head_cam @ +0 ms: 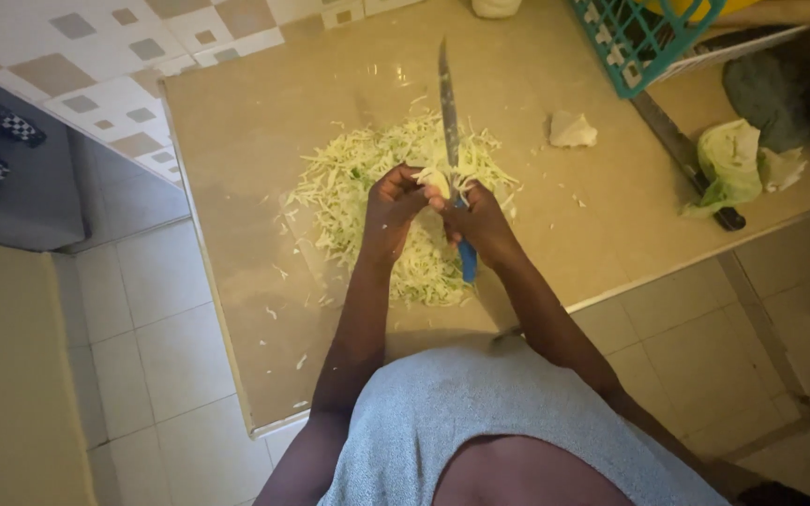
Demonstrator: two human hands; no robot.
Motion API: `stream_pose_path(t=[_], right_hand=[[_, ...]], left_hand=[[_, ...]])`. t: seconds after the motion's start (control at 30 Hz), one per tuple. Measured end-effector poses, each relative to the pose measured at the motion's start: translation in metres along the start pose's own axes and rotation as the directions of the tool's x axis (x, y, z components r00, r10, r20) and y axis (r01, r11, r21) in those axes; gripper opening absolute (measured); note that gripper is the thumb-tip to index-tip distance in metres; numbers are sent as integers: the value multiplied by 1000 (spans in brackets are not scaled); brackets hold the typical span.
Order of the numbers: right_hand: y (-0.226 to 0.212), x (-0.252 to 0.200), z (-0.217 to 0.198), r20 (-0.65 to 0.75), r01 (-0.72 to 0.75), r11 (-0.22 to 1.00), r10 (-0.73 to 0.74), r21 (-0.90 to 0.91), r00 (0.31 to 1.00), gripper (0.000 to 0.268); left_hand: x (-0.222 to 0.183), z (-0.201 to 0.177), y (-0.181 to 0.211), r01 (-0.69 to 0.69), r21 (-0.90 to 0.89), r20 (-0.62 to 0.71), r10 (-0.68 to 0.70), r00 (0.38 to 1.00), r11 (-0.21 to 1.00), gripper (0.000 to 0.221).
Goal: Shredding a head of cabbage into thin strips using a kitchen knife on a countertop.
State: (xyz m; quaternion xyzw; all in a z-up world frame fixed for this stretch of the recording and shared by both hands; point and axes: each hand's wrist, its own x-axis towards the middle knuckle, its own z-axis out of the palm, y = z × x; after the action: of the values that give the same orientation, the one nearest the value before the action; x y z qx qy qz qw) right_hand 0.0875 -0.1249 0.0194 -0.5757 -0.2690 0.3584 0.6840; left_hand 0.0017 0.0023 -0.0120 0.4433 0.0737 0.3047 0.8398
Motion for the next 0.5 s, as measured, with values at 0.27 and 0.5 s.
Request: stream_pose_path(t=[0.27, 0.5], right_hand=[[8, 3, -6, 22, 2, 1000, -2, -13, 1000, 21], [7, 16, -11, 107, 88, 978, -68, -192, 992, 28]], left_hand=[[-2, 7, 16, 4, -44, 91, 0, 996, 999, 21], [-5, 10, 22, -118, -53, 80, 123, 989, 992, 22]])
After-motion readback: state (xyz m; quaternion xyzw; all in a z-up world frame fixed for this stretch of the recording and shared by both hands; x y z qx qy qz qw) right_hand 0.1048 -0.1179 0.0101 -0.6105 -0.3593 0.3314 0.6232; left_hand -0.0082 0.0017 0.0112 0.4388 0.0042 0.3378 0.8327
